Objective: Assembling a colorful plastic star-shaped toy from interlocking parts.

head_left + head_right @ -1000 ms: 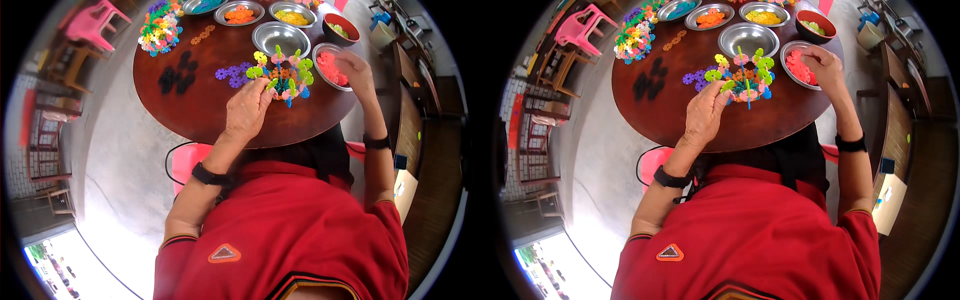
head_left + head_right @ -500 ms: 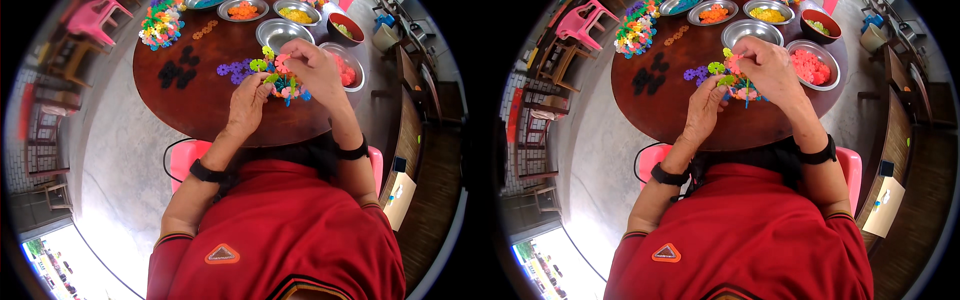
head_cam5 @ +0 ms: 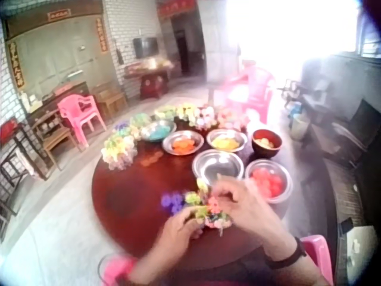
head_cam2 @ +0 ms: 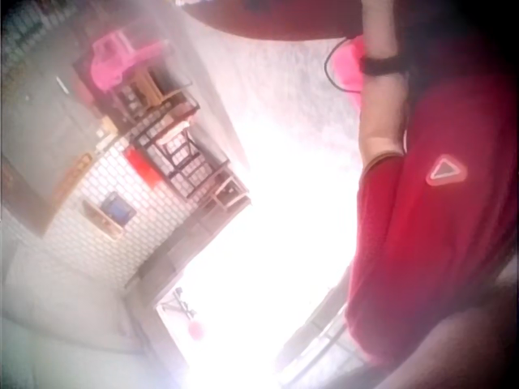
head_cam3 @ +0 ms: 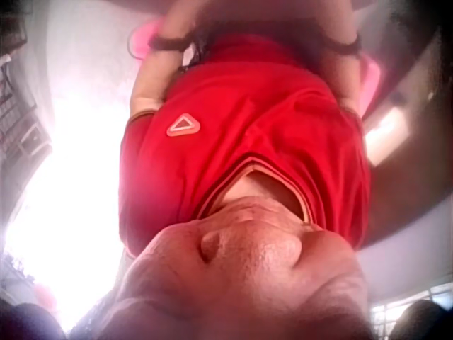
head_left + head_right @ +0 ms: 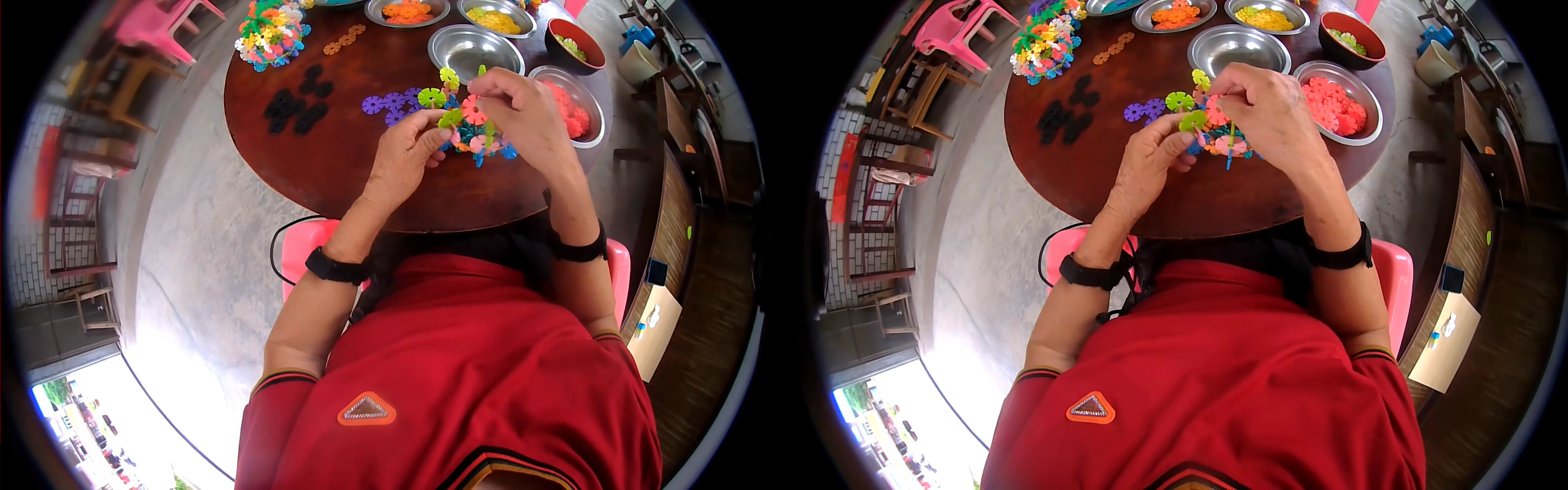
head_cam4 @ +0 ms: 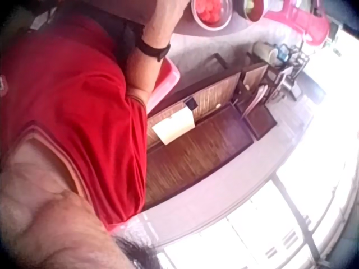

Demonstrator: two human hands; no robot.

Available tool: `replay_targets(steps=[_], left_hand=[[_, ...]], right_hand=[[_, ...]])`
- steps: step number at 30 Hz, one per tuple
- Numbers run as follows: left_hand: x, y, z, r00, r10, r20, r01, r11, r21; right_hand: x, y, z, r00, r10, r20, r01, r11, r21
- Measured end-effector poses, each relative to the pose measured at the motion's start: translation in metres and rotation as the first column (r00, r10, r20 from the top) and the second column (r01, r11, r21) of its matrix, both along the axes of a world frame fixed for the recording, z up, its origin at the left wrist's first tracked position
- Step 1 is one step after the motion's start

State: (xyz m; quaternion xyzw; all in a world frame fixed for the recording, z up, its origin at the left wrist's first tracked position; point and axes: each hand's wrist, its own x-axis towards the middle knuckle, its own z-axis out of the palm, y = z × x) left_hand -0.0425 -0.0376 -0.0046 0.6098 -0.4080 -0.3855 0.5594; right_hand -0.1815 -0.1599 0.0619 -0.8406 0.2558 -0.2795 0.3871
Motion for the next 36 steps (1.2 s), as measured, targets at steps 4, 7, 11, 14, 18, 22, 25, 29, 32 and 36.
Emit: replay_targets(steps=[4, 7, 11, 14, 18, 22, 25, 29, 32, 36], left_hand=[[-0.001, -0.001, -0.005, 0.986, -0.089, -0.139, 0.083, 0.995, -0.052], [-0.002, 0.000, -0.001, 0.979, -0.119, -0.164, 0.114, 0.993, -0.041], [0.000, 0.000, 0.003, 0.990, -0.112, -0.085, 0.111, 0.994, -0.015], [-0.002, 0.000, 0.005, 0.992, -0.086, -0.093, 0.084, 0.996, -0.023], [-0.003, -0.001, 0.004, 0.989, 0.006, -0.148, -0.012, 0.999, -0.038], [-0.001, -0.002, 0.003, 0.997, 0.046, -0.068, -0.045, 0.999, 0.004], [-0.002, -0.003, 0.004, 0.998, 0.064, 0.012, -0.065, 0.997, 0.047], [0.000, -0.002, -0.001, 0.999, 0.042, 0.010, -0.042, 0.998, 0.040], [0.002, -0.003, -0.003, 0.999, 0.035, 0.033, -0.036, 0.998, 0.042], [0.001, -0.001, 0.001, 0.999, 0.031, 0.045, -0.033, 0.999, 0.043]], right_hand=[[-0.003, -0.016, -0.019, 0.999, 0.013, 0.052, -0.007, 0.993, -0.118], [-0.003, -0.017, -0.021, 0.998, 0.018, 0.062, -0.016, 0.999, -0.030], [-0.002, -0.016, -0.020, 0.999, -0.006, 0.054, 0.006, 1.000, 0.002], [-0.002, -0.018, -0.024, 0.995, 0.012, 0.097, -0.013, 1.000, 0.012], [-0.003, -0.014, -0.017, 0.997, 0.004, 0.078, -0.009, 0.998, 0.065], [0.000, -0.012, -0.018, 0.994, 0.012, 0.106, -0.013, 1.000, 0.015], [0.002, -0.006, -0.015, 0.990, 0.012, 0.142, -0.014, 1.000, 0.011], [0.003, -0.003, -0.012, 0.990, -0.005, 0.143, -0.001, 0.999, 0.042], [0.003, -0.002, -0.010, 0.993, -0.026, 0.112, 0.016, 0.996, 0.087], [0.005, -0.004, -0.015, 0.991, -0.037, 0.129, 0.028, 0.997, 0.071]])
